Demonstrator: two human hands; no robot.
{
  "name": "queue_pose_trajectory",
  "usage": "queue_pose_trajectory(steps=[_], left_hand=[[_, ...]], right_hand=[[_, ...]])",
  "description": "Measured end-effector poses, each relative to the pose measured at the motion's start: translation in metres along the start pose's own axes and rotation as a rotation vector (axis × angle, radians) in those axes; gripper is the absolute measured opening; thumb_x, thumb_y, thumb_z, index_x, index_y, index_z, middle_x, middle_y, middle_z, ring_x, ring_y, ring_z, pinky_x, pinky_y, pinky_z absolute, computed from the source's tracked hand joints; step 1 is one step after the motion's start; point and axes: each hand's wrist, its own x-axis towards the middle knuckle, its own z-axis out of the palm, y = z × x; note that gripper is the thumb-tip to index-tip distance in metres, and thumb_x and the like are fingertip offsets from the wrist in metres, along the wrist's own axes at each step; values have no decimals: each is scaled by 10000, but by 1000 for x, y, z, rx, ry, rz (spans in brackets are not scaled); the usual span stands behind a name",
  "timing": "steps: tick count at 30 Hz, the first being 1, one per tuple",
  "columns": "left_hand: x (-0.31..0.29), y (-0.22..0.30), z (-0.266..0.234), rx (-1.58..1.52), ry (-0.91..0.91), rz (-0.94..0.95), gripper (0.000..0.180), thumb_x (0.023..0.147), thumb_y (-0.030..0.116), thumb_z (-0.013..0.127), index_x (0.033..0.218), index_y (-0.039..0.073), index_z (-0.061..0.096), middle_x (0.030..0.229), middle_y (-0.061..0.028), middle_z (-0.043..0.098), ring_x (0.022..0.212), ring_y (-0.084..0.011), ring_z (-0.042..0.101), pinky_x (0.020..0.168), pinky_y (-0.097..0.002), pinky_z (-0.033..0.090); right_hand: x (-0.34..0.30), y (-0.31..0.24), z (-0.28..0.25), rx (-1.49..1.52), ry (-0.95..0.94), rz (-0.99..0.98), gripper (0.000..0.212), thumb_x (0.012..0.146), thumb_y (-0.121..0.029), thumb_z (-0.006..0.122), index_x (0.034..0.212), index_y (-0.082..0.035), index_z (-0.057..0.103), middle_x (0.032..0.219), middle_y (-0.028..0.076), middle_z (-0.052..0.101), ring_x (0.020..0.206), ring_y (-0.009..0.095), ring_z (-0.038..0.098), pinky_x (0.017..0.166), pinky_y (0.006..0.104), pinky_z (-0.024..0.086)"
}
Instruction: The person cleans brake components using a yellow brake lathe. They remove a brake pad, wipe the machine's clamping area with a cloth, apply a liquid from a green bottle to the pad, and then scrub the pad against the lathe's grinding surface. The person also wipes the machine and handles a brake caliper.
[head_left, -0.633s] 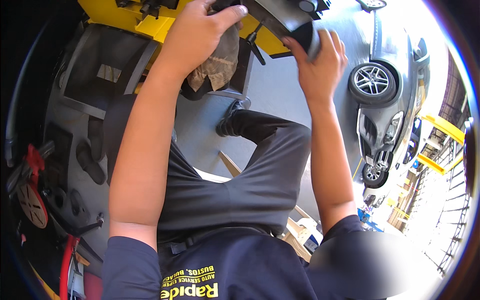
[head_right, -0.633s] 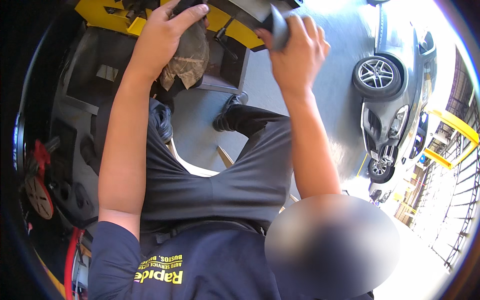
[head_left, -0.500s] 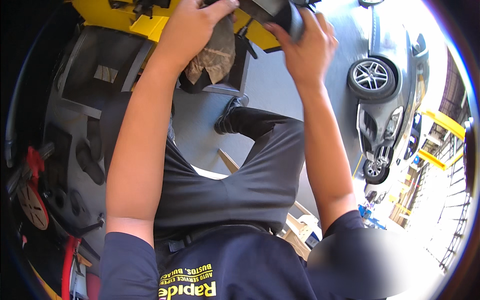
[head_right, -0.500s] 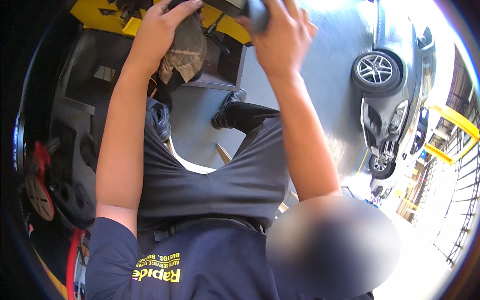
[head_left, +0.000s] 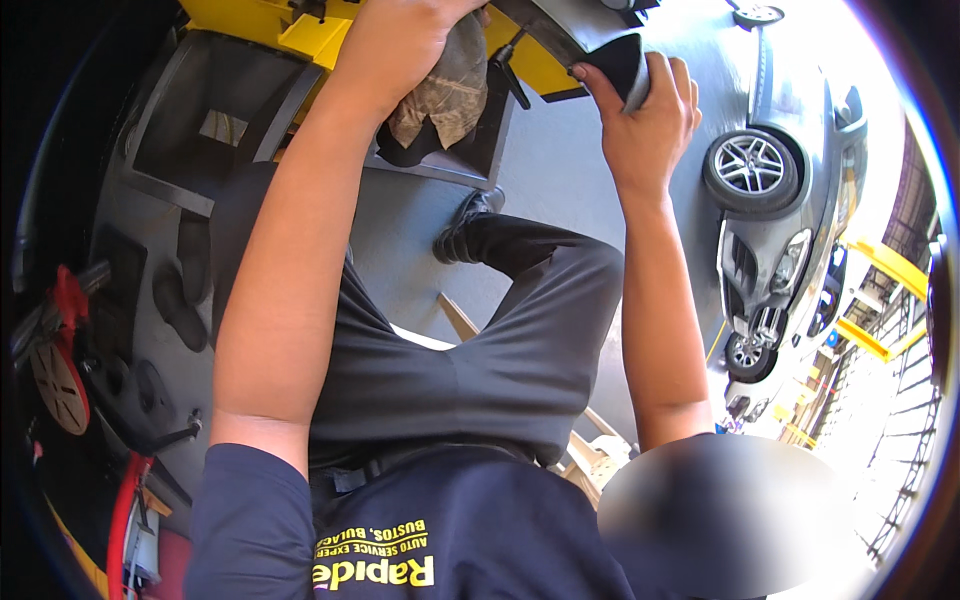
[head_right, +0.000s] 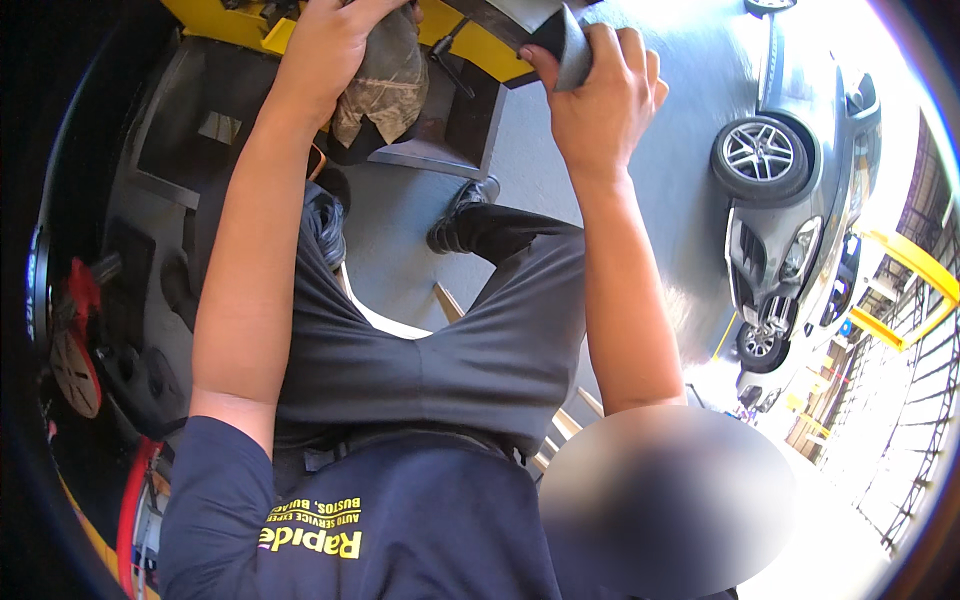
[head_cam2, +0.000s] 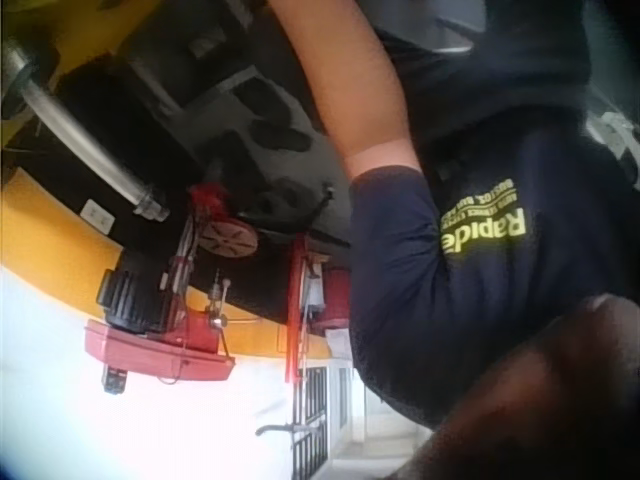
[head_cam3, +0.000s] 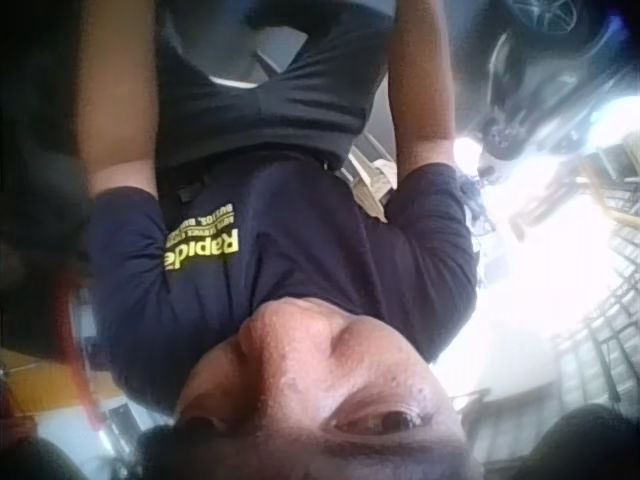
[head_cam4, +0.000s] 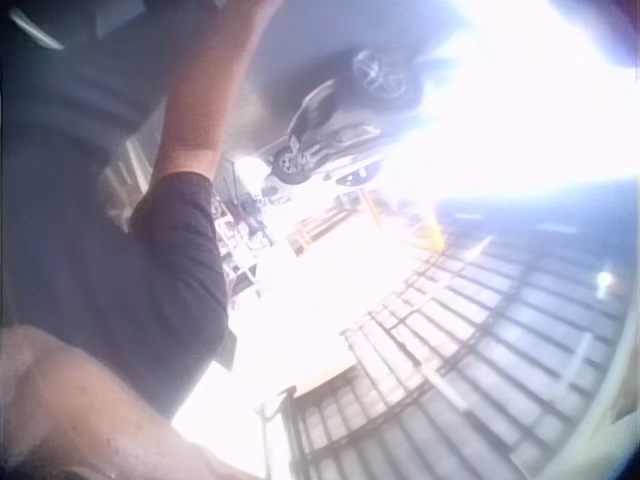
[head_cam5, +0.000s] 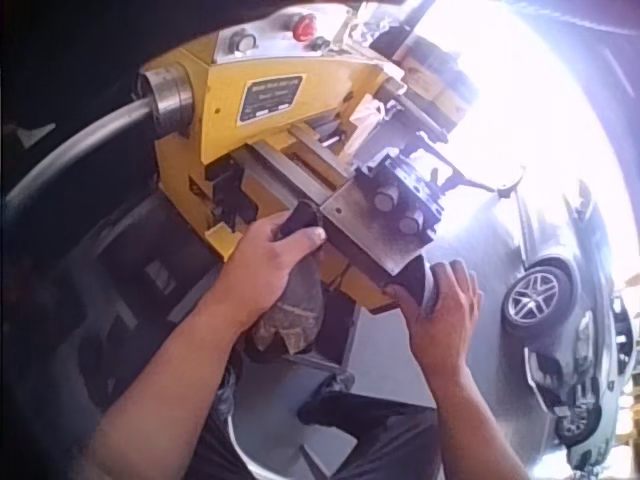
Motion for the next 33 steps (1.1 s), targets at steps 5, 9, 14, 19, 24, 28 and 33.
queue_pose_trajectory(steps=[5,9,14,19,24,28,33], left_hand=[[-2,2,-2,-130,19,-137,222,999,229,665,1022,22,742,799,16,649,663,-94,590,602,-252,448],[0,-4,1,-112,15,-59,220,996,225,666,1032,23,745,794,10,651,646,-103,601,583,-251,443],[0,0,-1,-159,6,-101,232,997,230,666,1043,16,745,800,15,646,669,-98,595,608,-260,450],[3,0,-3,-93,13,-70,230,996,227,665,1043,17,747,804,15,647,671,-99,592,608,-260,448],[2,-1,0,-140,42,-103,227,994,232,667,1025,22,745,811,13,649,677,-102,588,620,-260,444],[4,0,-2,-115,45,-114,227,991,232,670,1031,23,750,825,9,658,690,-103,592,631,-259,446],[0,10,-5,-109,74,-120,240,989,238,667,1025,16,748,838,5,668,718,-108,598,652,-271,455]], right_hand=[[14,-16,14,-11,77,-71,581,807,-560,851,1135,-92,745,958,110,662,963,348,630,813,475,447],[-6,10,-1,5,-18,12,600,791,-555,866,1155,-93,747,973,108,679,958,353,638,815,482,462],[18,-15,21,4,75,-57,586,780,-547,872,1218,-177,750,1007,98,691,1010,355,644,856,509,460],[4,-3,-4,-51,-78,46,559,798,-515,869,1216,-165,744,1012,82,678,1021,339,633,880,499,445],[25,-41,13,-28,-59,26,546,780,-469,892,1154,-111,721,1046,84,666,1070,334,619,909,494,427],[13,-25,8,-103,-59,87,549,751,-458,915,1109,-97,707,1063,98,654,1081,341,610,925,499,429],[30,-40,14,-13,25,49,560,741,-465,921,1088,-87,698,1086,111,639,1080,349,602,912,493,422]])
